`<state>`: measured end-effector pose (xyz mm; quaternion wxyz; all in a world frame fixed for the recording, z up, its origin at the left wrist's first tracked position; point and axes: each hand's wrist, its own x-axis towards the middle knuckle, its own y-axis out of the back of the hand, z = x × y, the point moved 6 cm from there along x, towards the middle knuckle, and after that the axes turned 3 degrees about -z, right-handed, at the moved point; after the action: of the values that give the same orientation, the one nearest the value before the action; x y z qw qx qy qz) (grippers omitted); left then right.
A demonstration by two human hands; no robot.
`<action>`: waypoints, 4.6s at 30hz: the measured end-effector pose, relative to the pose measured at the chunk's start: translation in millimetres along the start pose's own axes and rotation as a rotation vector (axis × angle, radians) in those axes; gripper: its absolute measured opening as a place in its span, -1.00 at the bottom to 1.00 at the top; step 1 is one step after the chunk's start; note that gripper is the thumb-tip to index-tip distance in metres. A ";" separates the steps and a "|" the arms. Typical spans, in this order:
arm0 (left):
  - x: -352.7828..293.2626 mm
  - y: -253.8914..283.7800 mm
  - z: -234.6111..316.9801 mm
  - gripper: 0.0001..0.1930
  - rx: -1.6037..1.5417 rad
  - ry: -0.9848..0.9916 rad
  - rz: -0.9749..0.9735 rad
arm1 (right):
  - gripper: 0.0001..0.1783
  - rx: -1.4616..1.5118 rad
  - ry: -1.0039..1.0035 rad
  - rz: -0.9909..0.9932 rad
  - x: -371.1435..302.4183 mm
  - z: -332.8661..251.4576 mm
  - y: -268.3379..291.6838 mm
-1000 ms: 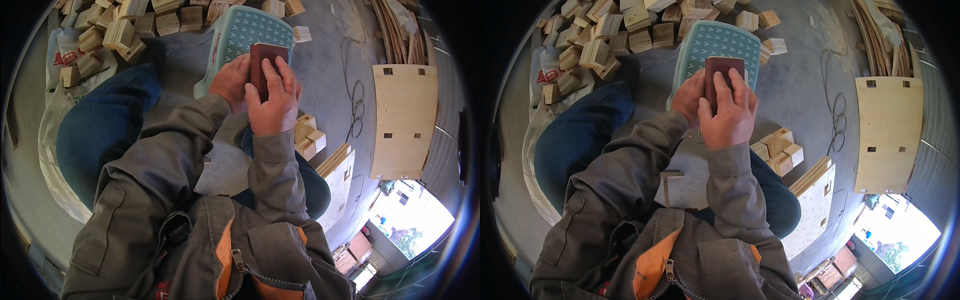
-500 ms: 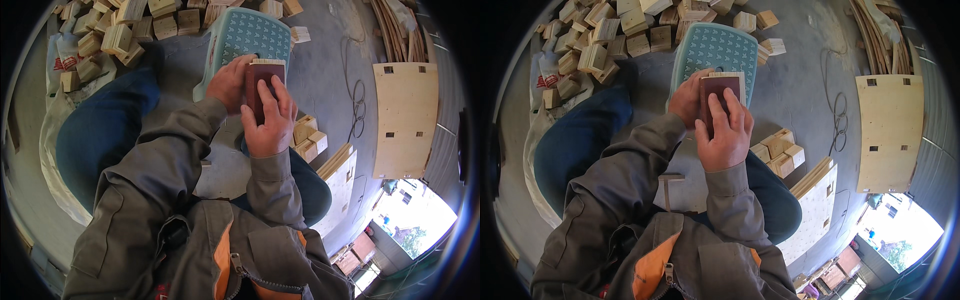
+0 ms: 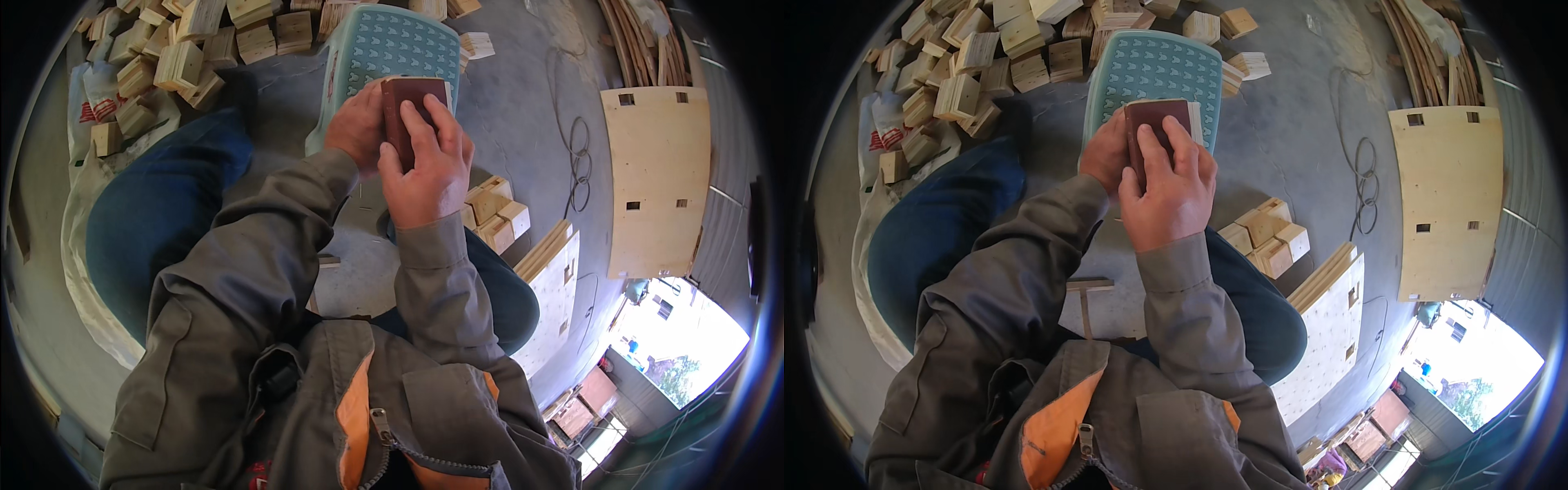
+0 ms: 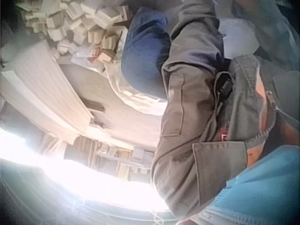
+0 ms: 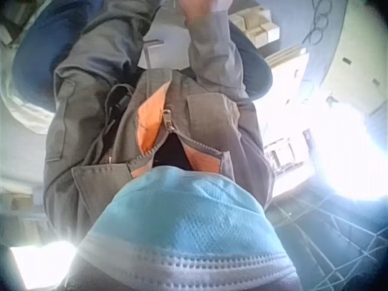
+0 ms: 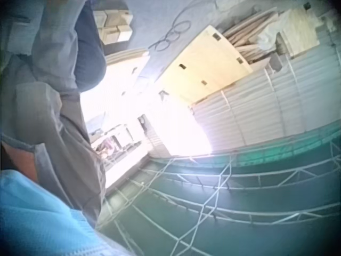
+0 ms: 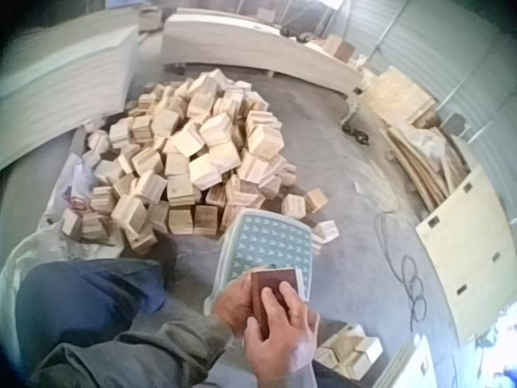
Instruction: The person sits on the floor and sands small wooden blocks using a sanding block. They pick up blocks from a nearby pile, sand the edges and faces, and place the finished pieces into a small stack on the floor.
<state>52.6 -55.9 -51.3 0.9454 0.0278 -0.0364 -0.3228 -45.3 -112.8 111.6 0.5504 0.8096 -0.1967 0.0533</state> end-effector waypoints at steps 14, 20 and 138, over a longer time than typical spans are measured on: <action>-13.6 4.2 57.7 0.09 0.365 -0.251 0.191 | -0.42 0.066 -0.031 0.059 87.8 46.6 -20.9; -16.1 8.7 67.8 0.08 0.353 -0.209 0.149 | -0.36 0.081 -0.079 0.080 72.6 99.3 76.4; -19.2 -10.2 24.3 0.33 0.018 -0.145 0.054 | -0.36 0.214 -0.065 -0.150 6.2 108.8 117.6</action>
<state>29.1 -52.9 -28.8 0.9484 0.0116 -0.1083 -0.2979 -98.1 -250.9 173.5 0.4565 0.8775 -0.1468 0.0064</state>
